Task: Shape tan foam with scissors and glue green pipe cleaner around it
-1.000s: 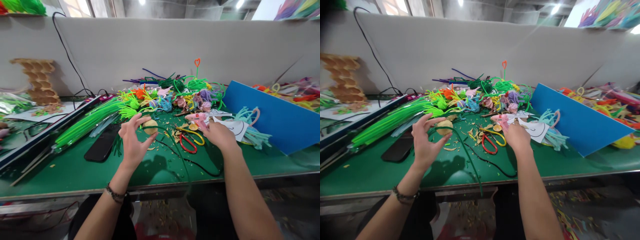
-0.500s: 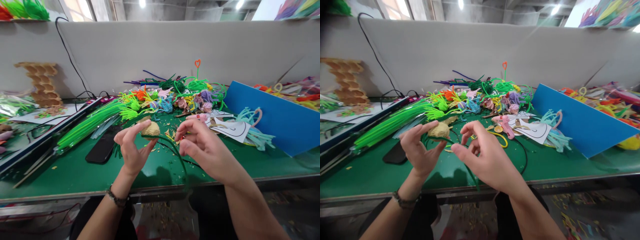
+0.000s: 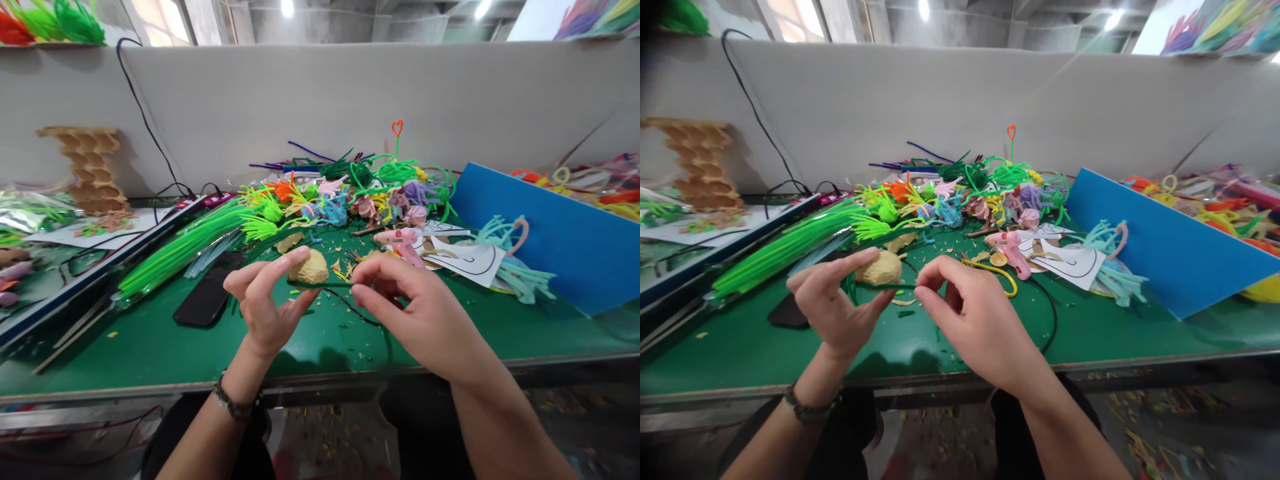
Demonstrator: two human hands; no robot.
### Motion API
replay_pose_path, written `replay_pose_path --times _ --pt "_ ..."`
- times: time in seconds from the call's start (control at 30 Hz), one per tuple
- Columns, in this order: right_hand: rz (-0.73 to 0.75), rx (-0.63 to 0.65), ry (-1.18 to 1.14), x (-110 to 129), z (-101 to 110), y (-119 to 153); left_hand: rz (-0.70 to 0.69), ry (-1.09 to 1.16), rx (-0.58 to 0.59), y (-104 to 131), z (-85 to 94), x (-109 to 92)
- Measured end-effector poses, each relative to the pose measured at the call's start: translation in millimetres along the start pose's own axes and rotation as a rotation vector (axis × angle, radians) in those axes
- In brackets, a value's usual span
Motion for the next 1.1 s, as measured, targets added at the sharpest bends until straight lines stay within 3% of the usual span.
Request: replay_pose_path --times 0.4,0.57,0.7,0.8,0.87,0.93,1.0,1.07,1.1 --pt "0.066 -0.153 0.111 2 11 -2 -0.019 0.098 -0.003 3 2.6 -7" --pt "0.062 -0.169 0.104 0 12 -3 0.013 0.055 0.096 2 -2.6 -8" --pt "0.048 -0.204 0.101 -11 14 -8 0.112 0.139 0.300 5 -21.7 1" --pt "0.017 -0.259 0.134 -26 18 -14 0.343 0.305 0.415 13 -36.7 19" --pt "0.004 -0.299 0.167 -34 21 -17 0.577 0.463 0.475 20 -45.6 32" --pt "0.036 -0.356 0.229 -36 25 -18 0.904 0.655 0.490 27 -52.6 40" --pt "0.144 -0.452 0.352 -29 28 -16 1.326 0.861 0.496 40 -59.1 39" --pt "0.314 -0.555 0.517 -16 27 -9 1.702 1.134 0.587 52 -66.4 20" --pt "0.402 -0.590 0.599 -10 24 -6 1.818 1.235 0.590 53 -67.4 10"
Point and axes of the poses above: each hand's wrist, its own y-axis away from the middle knuckle, its own z-axis out of the back of the hand, x = y × z, the point moved 6 cm from there along -y, towards the middle knuckle, and after that the axes turned 2 degrees about z, right-handed, at the moved point
